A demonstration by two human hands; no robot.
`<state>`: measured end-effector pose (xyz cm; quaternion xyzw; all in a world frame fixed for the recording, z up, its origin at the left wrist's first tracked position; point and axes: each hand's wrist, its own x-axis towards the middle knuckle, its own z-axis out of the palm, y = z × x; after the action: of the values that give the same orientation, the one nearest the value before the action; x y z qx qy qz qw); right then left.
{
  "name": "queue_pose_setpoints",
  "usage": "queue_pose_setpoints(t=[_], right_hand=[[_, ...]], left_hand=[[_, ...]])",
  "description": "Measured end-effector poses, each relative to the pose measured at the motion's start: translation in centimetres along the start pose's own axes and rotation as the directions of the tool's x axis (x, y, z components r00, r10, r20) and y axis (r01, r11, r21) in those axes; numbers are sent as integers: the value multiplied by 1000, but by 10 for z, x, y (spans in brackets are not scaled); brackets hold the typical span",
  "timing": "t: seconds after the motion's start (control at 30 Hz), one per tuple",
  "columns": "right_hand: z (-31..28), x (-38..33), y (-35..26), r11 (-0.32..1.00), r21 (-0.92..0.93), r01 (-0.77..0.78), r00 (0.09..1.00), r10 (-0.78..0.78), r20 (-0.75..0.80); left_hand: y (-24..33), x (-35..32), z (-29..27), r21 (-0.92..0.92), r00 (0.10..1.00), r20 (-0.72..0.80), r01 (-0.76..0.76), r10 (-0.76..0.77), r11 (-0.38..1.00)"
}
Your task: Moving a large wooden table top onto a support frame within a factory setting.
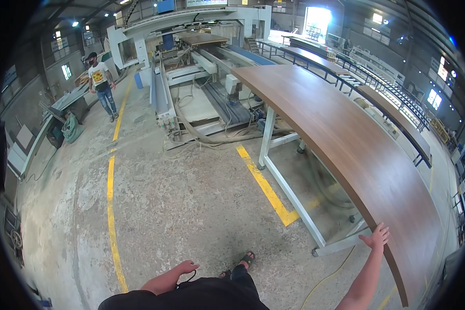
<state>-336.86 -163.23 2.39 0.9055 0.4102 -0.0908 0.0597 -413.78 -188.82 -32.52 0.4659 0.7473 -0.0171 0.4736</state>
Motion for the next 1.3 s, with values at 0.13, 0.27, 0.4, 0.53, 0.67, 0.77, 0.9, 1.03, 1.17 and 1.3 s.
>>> queue_pose_setpoints(t=[0.13,0.27,0.4,0.53,0.67,0.77,0.9,1.03,1.17,1.3], right_hand=[[1,1,2,1000,-2,3,1000,-3,-3],[-1,-2,-2,1000,-1,2,1000,-2,4],[0,0,1,1000,-3,-1,1000,1,-4],[0,-1,1,1000,-10,-1,1000,1,-7],[-5,-9,-5,1000,-4,-8,1000,8,7],[-5,-8,-4,1000,-2,-10,1000,10,4],[-3,-3,-1,1000,-4,-9,1000,9,2],[-2,-5,-2,1000,-9,-10,1000,10,-1],[-5,-5,-5,1000,-15,-7,1000,7,1],[-5,-6,-5,1000,-10,-8,1000,8,2]], left_hand=[[3,-1,-3,5,1000,2,-9,9,1000],[4,-4,-4,-2,1000,3,-7,7,1000],[6,-5,-6,-5,1000,0,-7,7,1000],[8,-5,-8,-5,1000,-3,-3,3,1000],[7,-7,-9,-6,1000,9,-10,10,1000],[7,-6,-8,-5,1000,5,-5,5,1000],[6,-5,-6,-11,1000,1,-5,5,1000],[4,-4,-5,-13,1000,-12,-7,6,1000],[6,-4,-4,-11,1000,-1,5,-5,1000],[5,-4,-4,-20,1000,1,5,-5,1000]])
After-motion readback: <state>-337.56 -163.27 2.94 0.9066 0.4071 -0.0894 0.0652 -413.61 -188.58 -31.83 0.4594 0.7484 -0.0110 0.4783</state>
